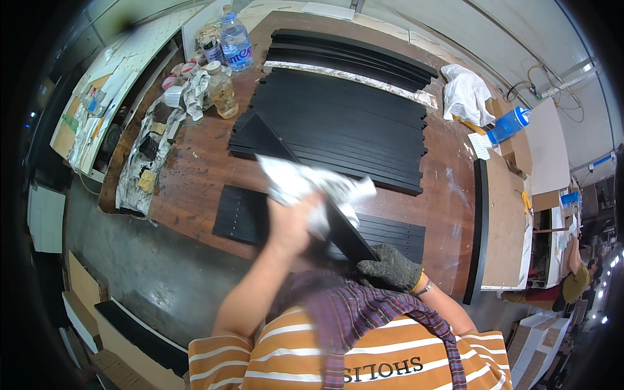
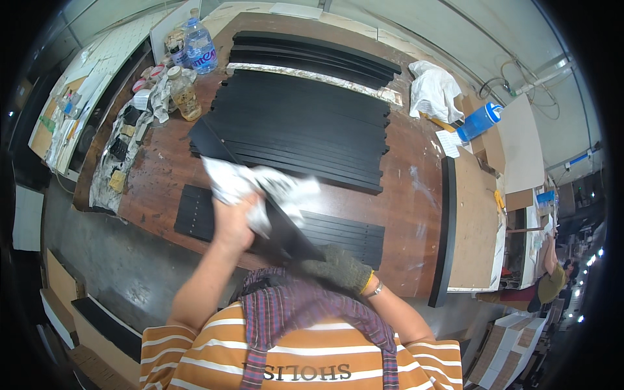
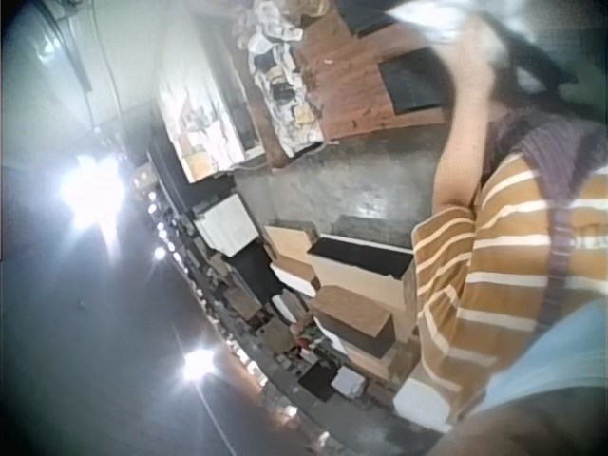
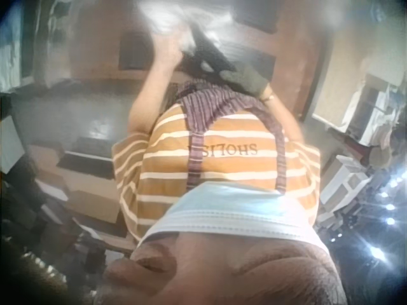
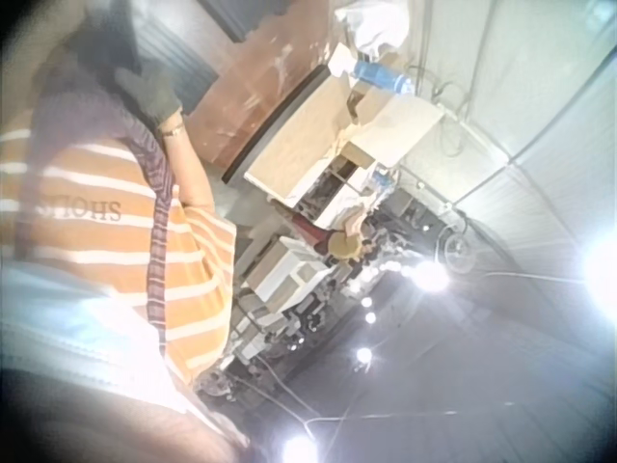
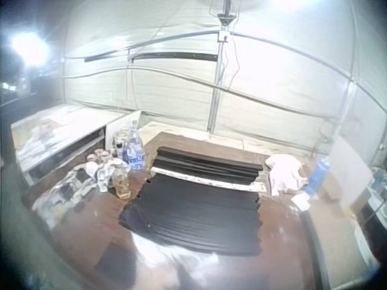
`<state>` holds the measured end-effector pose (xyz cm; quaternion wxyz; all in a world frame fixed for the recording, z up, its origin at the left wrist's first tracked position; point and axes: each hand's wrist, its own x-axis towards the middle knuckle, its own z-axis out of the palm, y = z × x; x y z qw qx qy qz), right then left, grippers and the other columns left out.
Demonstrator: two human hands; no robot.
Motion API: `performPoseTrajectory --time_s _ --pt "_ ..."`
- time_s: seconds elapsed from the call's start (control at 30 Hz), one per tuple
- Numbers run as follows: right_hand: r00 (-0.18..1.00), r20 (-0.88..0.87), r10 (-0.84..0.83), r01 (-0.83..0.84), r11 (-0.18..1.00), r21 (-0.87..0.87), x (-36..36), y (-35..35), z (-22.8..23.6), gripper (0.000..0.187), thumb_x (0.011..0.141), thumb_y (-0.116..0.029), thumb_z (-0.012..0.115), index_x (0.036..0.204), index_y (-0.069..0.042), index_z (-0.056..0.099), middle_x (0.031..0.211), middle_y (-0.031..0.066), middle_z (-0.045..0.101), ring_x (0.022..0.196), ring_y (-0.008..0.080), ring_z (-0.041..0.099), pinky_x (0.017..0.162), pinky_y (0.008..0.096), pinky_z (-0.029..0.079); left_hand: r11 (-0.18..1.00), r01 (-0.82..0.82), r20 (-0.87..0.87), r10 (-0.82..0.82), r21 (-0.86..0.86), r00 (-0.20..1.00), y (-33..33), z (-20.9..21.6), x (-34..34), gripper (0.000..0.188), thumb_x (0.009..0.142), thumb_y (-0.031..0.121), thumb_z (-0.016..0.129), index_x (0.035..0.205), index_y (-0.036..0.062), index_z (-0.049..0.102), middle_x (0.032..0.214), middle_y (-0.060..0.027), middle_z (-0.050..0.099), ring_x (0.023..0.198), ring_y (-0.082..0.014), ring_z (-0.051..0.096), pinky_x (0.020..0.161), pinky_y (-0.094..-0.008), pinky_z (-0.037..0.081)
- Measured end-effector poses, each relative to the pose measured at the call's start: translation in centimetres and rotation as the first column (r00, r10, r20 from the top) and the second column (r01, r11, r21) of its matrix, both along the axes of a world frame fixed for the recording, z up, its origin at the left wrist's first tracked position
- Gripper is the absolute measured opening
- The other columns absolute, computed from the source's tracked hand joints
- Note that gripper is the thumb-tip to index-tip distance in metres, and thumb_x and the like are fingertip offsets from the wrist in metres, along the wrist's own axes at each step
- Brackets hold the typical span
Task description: The person wipes multiple black plastic planks with a white cloth on a wooden workbench. They handle each plank individually, wiping both sides and stacking the cleaned pieces on top of others.
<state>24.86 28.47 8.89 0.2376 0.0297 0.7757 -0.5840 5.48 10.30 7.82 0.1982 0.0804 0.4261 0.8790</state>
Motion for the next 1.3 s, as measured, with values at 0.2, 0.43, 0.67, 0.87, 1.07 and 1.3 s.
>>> performPoseTrajectory --time_s 0.2,0.43,0.67,0.87,1.07,1.3 --pt "0.985 -0.160 0.056 -0.044 0.996 0.078 -0.4 -1.3 1.4 0.028 0.092 -0.019 0.063 0.118 -0.010 0.069 0.108 0.0169 0.069 0.091 0.0326 0.068 0.079 0.0408 0.054 0.806 -0.588 -0.101 0.581 -0.063 0.808 -5.8 2.9 -14.9 0.040 0.092 -0.006 0.064 0.131 0.0021 0.056 0.115 -0.0092 0.066 0.101 -0.0217 0.067 0.089 -0.0356 0.057" --pt "0.993 -0.092 -0.078 0.107 0.921 0.374 -2.7 -0.8 4.0 0.053 0.092 -0.050 0.065 0.115 -0.003 0.068 0.100 0.0235 0.069 0.095 0.0409 0.066 0.083 0.0457 0.051 0.716 -0.693 0.023 0.696 -0.081 0.717 -19.0 -0.3 -15.3 0.036 0.097 0.000 0.065 0.131 -0.0073 0.057 0.128 -0.0142 0.064 0.111 -0.0246 0.066 0.090 -0.0407 0.058" --pt "0.983 -0.040 -0.176 0.181 0.962 0.204 -7.4 1.3 1.3 0.064 0.090 -0.059 0.064 0.119 -0.002 0.064 0.102 0.0240 0.069 0.098 0.0381 0.067 0.088 0.0432 0.051 0.624 -0.766 0.012 0.776 -0.152 0.630 -25.1 -3.4 -9.7 0.040 0.099 0.010 0.063 0.137 -0.0013 0.054 0.131 -0.0116 0.063 0.117 -0.0295 0.064 0.098 -0.0466 0.054" --pt "0.952 -0.303 -0.037 0.239 0.709 0.664 -10.8 1.5 -0.5 0.057 0.087 -0.050 0.069 0.119 -0.004 0.064 0.107 0.0233 0.070 0.102 0.0411 0.066 0.089 0.0485 0.051 0.612 -0.760 0.082 0.787 -0.220 0.611 -25.3 -4.5 -7.0 0.044 0.097 0.009 0.065 0.139 0.0014 0.053 0.131 -0.0104 0.063 0.115 -0.0293 0.065 0.097 -0.0466 0.054" --pt "0.974 -0.216 0.066 0.135 0.597 0.791 -14.1 2.2 -1.4 0.034 0.089 -0.032 0.067 0.114 -0.008 0.068 0.104 0.0184 0.069 0.101 0.0358 0.066 0.087 0.0476 0.052 0.621 -0.733 0.082 0.776 -0.276 0.626 -22.6 -4.1 -6.1 0.055 0.097 0.004 0.063 0.148 0.0012 0.043 0.142 -0.0113 0.055 0.124 -0.0282 0.059 0.104 -0.0458 0.049" --pt "0.927 -0.361 0.100 0.298 0.387 0.872 -16.7 0.9 -3.0 0.022 0.087 -0.026 0.067 0.104 -0.013 0.071 0.101 0.0117 0.066 0.098 0.0309 0.063 0.083 0.0442 0.052 0.662 -0.687 0.041 0.728 -0.300 0.684 -20.3 -4.8 -5.5 0.056 0.096 0.000 0.062 0.149 0.0015 0.042 0.144 -0.0106 0.052 0.127 -0.0274 0.056 0.108 -0.0443 0.046"
